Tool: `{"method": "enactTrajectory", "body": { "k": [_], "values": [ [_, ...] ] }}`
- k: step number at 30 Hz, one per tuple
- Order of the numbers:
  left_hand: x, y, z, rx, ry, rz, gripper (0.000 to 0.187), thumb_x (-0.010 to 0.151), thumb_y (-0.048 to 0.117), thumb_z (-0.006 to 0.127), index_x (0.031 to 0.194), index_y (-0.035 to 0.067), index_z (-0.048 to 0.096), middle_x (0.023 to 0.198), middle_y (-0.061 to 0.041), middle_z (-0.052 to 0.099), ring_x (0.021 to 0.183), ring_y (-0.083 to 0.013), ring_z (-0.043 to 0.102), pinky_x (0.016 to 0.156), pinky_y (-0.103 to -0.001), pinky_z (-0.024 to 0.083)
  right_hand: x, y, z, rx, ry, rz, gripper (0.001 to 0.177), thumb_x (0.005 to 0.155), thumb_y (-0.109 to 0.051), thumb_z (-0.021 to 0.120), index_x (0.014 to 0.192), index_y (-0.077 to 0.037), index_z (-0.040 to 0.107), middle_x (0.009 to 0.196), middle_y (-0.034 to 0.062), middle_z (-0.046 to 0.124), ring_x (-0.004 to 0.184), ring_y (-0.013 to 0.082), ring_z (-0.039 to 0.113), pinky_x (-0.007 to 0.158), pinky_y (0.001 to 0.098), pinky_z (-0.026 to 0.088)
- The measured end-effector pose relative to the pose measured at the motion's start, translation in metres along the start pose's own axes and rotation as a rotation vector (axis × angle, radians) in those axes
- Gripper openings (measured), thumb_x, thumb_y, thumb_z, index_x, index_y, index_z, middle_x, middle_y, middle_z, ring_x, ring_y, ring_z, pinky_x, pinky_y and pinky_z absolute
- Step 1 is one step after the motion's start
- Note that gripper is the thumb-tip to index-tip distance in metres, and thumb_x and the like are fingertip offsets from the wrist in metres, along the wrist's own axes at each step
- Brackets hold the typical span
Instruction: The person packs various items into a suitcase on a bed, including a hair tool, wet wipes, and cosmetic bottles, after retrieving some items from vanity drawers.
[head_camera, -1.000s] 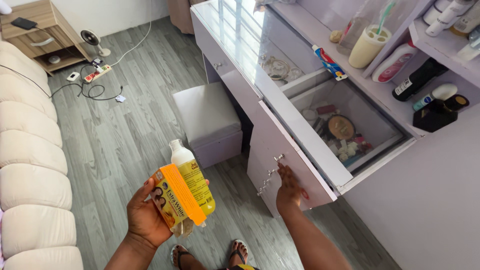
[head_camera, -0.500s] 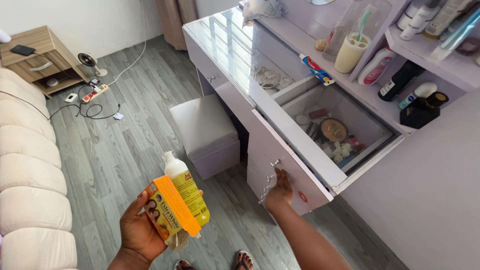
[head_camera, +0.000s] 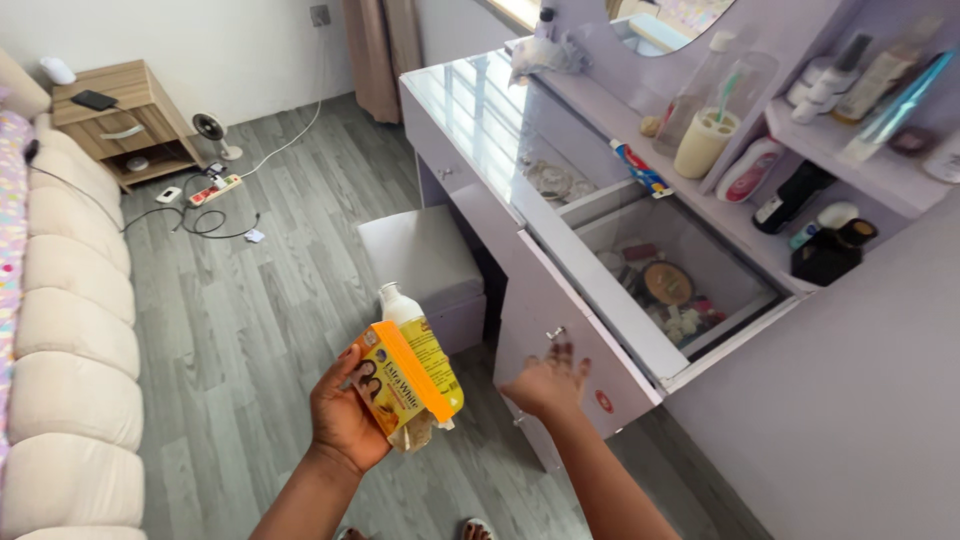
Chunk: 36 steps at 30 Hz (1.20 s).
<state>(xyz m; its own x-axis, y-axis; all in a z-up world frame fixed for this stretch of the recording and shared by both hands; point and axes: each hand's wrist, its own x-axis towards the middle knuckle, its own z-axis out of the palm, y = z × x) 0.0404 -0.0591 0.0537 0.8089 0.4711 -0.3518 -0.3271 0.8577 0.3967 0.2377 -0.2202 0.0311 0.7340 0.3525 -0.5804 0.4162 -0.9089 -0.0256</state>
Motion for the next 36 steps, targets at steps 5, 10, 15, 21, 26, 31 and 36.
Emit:
{"method": "enactTrajectory", "body": {
  "k": [5,10,15,21,26,31,36],
  "values": [
    [-0.013,-0.003,0.001,-0.034,0.037,-0.007,0.036,0.086,0.038,0.068,0.116,0.019,0.069,0.111,-0.002,0.074,0.104,-0.0254,0.069,0.092,-0.049,0.054,-0.01,0.039,0.013,-0.169,0.169,0.012,0.074,0.093,-0.019,0.034,0.161,0.001,0.01,0.173,0.0077,-0.004,0.159,0.0181,-0.01,0.126,0.0367,-0.008],
    [-0.019,-0.001,-0.003,-0.022,0.057,0.007,0.032,0.086,0.036,0.069,0.113,0.019,0.07,0.111,-0.002,0.073,0.104,-0.0248,0.068,0.094,-0.049,0.054,0.022,0.055,0.046,-0.256,0.201,0.008,0.078,0.093,-0.016,0.033,0.162,0.001,0.0,0.173,0.0058,-0.009,0.158,0.0146,-0.012,0.126,0.0338,-0.009],
    [-0.023,-0.001,-0.005,-0.013,0.109,0.013,0.034,0.083,0.037,0.069,0.112,0.019,0.072,0.109,-0.002,0.074,0.103,-0.0252,0.069,0.092,-0.05,0.054,0.017,0.069,0.045,-0.391,0.309,-0.039,0.08,0.092,-0.013,0.032,0.161,0.0,-0.006,0.173,0.0009,-0.013,0.156,0.0115,-0.013,0.124,0.0318,-0.009],
    [-0.038,-0.005,-0.012,-0.026,0.062,0.026,0.039,0.087,0.038,0.068,0.119,0.015,0.07,0.113,-0.004,0.072,0.107,-0.0264,0.067,0.095,-0.051,0.053,-0.017,0.036,0.018,-0.31,0.17,-0.005,0.075,0.094,-0.017,0.039,0.162,-0.004,0.011,0.175,0.0065,-0.004,0.159,0.0174,-0.009,0.127,0.0391,-0.009],
    [-0.046,0.0,-0.014,0.0,0.06,-0.009,0.044,0.086,0.039,0.066,0.123,0.015,0.067,0.116,-0.005,0.071,0.109,-0.0277,0.067,0.097,-0.053,0.052,0.001,0.048,0.0,-0.449,0.43,-0.09,0.075,0.093,-0.016,0.033,0.163,-0.01,0.006,0.173,-0.0021,0.003,0.157,0.0107,-0.004,0.125,0.0443,-0.008],
    [-0.055,0.015,-0.023,0.024,0.086,-0.025,0.044,0.087,0.038,0.064,0.125,0.014,0.067,0.116,-0.006,0.072,0.108,-0.0285,0.067,0.096,-0.053,0.051,0.032,0.066,0.02,-0.762,0.544,-0.025,0.07,0.1,-0.015,0.027,0.164,-0.01,0.001,0.172,-0.0052,0.001,0.157,0.011,-0.003,0.127,0.0473,-0.01],
    [-0.067,0.034,-0.042,0.005,0.121,-0.025,0.043,0.088,0.036,0.063,0.125,0.015,0.067,0.113,-0.006,0.072,0.106,-0.0287,0.067,0.094,-0.055,0.051,0.03,0.052,0.015,-0.782,0.386,0.017,0.075,0.097,-0.014,0.031,0.163,-0.011,-0.005,0.173,-0.0024,-0.01,0.157,0.0131,-0.012,0.122,0.048,-0.012]
  ]
}}
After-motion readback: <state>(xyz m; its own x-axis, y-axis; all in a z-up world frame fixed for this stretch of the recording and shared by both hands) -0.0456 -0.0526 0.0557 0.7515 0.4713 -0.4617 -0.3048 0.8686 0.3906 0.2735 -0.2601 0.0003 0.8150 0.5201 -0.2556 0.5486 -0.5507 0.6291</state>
